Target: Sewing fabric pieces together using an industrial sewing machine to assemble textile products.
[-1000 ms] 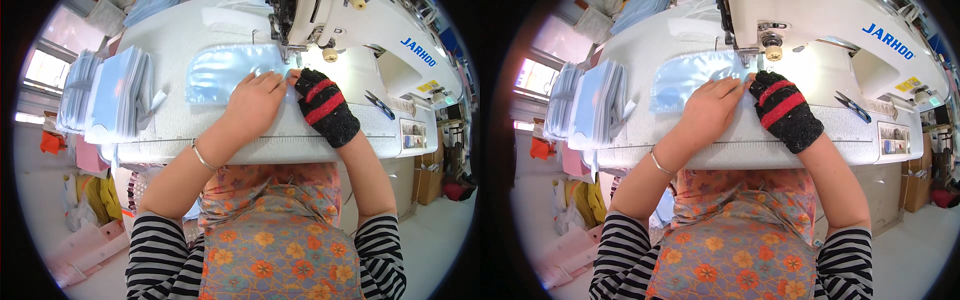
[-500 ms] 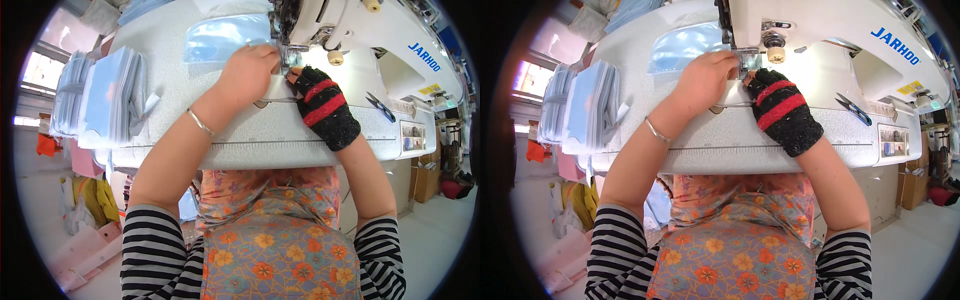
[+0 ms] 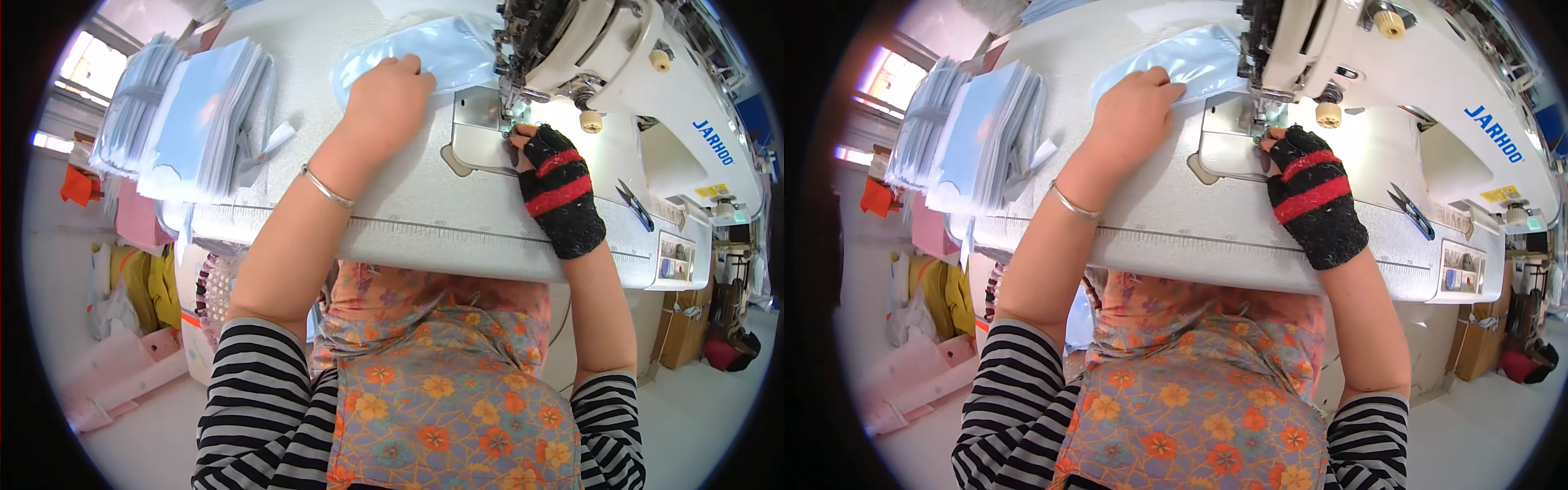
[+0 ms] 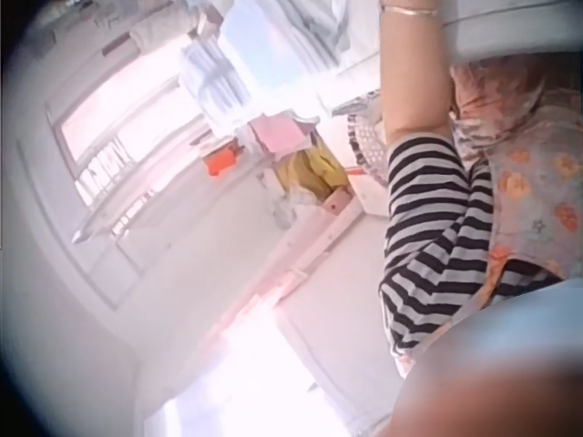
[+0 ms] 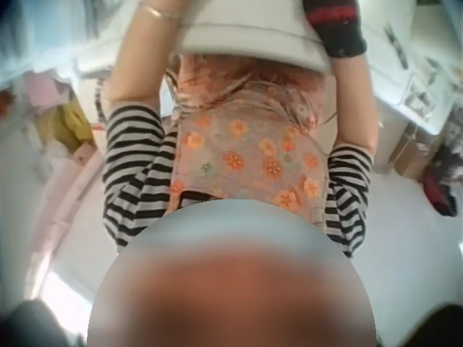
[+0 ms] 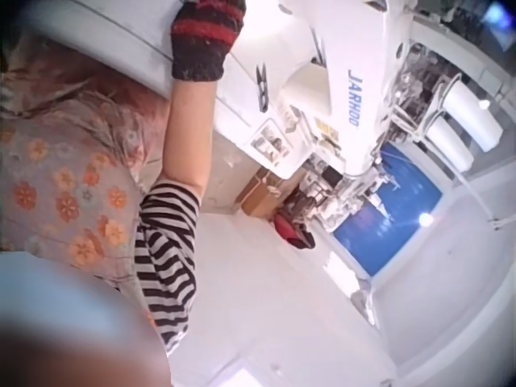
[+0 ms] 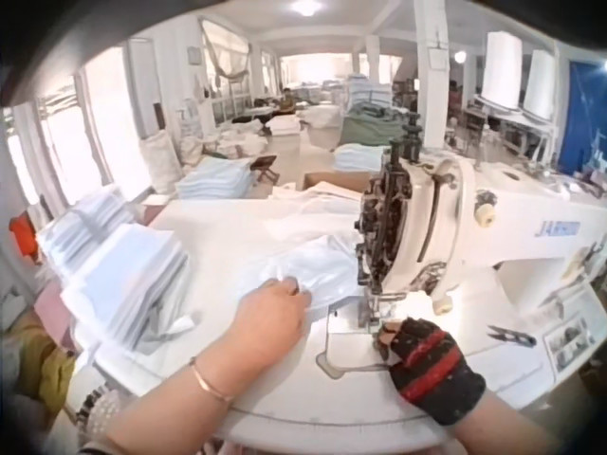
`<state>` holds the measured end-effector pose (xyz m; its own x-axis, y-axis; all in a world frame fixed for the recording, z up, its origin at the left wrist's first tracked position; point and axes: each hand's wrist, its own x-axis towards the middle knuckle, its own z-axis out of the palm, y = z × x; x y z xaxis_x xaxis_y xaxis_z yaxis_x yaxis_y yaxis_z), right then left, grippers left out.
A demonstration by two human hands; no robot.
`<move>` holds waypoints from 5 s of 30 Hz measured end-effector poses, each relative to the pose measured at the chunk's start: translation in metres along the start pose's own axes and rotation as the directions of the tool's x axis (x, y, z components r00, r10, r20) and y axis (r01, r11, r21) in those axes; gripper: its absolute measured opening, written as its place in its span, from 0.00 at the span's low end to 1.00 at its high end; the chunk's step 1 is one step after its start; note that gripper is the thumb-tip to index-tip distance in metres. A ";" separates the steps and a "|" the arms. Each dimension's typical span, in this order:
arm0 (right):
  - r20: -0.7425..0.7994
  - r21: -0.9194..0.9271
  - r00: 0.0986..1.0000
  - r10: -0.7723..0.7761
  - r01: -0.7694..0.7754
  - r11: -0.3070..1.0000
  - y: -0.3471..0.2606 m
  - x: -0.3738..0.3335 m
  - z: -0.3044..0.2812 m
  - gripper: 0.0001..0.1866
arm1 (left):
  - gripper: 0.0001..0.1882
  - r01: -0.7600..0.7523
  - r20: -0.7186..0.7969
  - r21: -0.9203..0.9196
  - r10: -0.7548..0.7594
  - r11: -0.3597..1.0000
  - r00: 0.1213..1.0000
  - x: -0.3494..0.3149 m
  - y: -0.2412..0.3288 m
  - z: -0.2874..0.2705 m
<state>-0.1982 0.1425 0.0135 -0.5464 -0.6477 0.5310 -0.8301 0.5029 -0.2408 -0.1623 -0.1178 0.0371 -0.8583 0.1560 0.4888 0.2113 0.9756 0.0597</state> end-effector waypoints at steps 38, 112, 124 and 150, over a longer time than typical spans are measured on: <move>0.064 0.029 0.998 0.021 -0.023 0.999 0.039 -0.015 0.009 0.12 | 0.18 0.548 0.015 0.422 -0.610 0.722 0.792 -0.113 -0.127 -0.141; 0.040 0.187 0.999 -0.026 0.018 0.982 -0.056 -0.050 -0.024 0.20 | 0.12 -0.216 0.019 -0.266 0.229 0.939 0.973 -0.033 0.079 -0.027; 0.486 0.803 0.666 0.566 -0.595 0.012 -0.072 -0.030 -0.029 0.16 | 0.08 -0.224 -0.138 -0.295 0.191 0.929 0.972 -0.038 0.077 -0.011; 0.063 0.216 0.975 0.211 -0.220 0.951 -0.069 -0.029 0.001 0.06 | 0.19 -0.171 0.108 -0.212 0.197 0.962 0.974 -0.032 0.072 -0.013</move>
<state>-0.1251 0.1263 0.0136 -0.7154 -0.5615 0.4158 -0.6934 0.4973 -0.5215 -0.1131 -0.0551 0.0371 -0.8453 0.3608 0.3941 0.4491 0.8794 0.1583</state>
